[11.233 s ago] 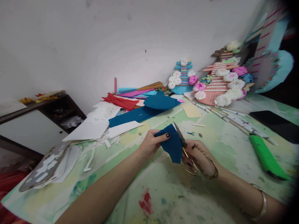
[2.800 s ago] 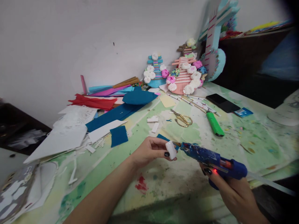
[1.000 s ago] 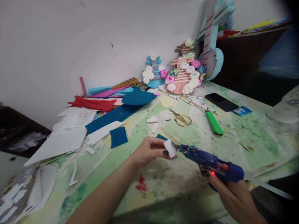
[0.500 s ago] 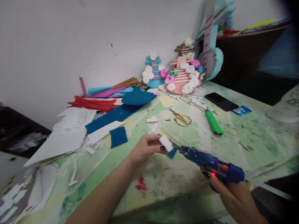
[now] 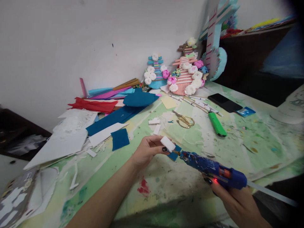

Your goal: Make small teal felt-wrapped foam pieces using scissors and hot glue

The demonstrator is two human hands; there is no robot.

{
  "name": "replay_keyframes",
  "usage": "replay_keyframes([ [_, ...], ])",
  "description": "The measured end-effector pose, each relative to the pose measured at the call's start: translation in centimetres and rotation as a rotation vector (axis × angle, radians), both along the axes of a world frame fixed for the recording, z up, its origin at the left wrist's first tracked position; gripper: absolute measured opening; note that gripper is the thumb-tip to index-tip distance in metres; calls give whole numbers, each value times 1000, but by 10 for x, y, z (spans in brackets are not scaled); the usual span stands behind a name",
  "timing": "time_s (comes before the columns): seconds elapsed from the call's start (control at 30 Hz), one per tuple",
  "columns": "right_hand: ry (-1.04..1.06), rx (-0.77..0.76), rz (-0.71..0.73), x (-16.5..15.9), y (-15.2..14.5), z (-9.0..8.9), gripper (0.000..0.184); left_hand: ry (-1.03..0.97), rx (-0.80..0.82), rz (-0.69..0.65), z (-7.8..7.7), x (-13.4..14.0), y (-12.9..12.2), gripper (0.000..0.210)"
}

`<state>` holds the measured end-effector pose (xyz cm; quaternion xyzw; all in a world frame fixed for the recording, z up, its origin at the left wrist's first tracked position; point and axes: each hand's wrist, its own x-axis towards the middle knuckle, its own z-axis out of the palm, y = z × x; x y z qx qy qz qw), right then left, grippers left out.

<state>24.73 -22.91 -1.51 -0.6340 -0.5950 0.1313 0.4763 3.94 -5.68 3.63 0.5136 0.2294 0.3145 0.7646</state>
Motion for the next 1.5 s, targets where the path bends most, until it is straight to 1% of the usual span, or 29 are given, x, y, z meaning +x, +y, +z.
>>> replay_keyframes([
  [0.07, 5, 7, -20, -1, 1, -1, 32, -10, -6, 3, 0, 0, 0, 31],
  [0.17, 15, 41, -49, -4, 4, 6, 29, -18, -7, -1, 0, 0, 0, 31],
  [0.27, 40, 71, 0, -6, 7, 15, 29, -20, -7, -2, 0, 0, 0, 31],
  [0.33, 34, 75, 32, -6, 7, 17, 26, -16, -5, -2, 0, 0, 0, 31],
  [0.53, -62, 91, 38, -7, 6, 14, 21, -24, 30, -15, -4, -1, 1, 28],
  [0.67, -80, 98, -50, -9, 5, 10, 26, -34, 38, -6, -6, 0, 1, 27],
  [0.83, -39, 94, -128, -10, 6, 9, 30, -25, 30, -3, -4, 1, 0, 27],
  [1.0, 24, 97, -140, -12, 7, 13, 29, -28, 34, -6, -5, 1, 0, 29],
  [1.17, 9, 96, -136, -13, 6, 16, 30, -10, 28, -34, -5, 1, 0, 30],
  [1.23, 8, 98, -145, -12, 6, 15, 30, 2, 20, -50, -5, 2, -1, 30],
  [1.3, 15, 76, -117, -10, 6, 12, 29, 18, 18, -67, -5, 1, -1, 29],
  [1.43, 55, 45, -52, -8, 4, 1, 32, 65, 27, -111, -5, 0, -2, 29],
  [1.5, 68, 43, -62, -8, 4, -5, 35, 90, 29, -130, -6, 0, -3, 27],
])
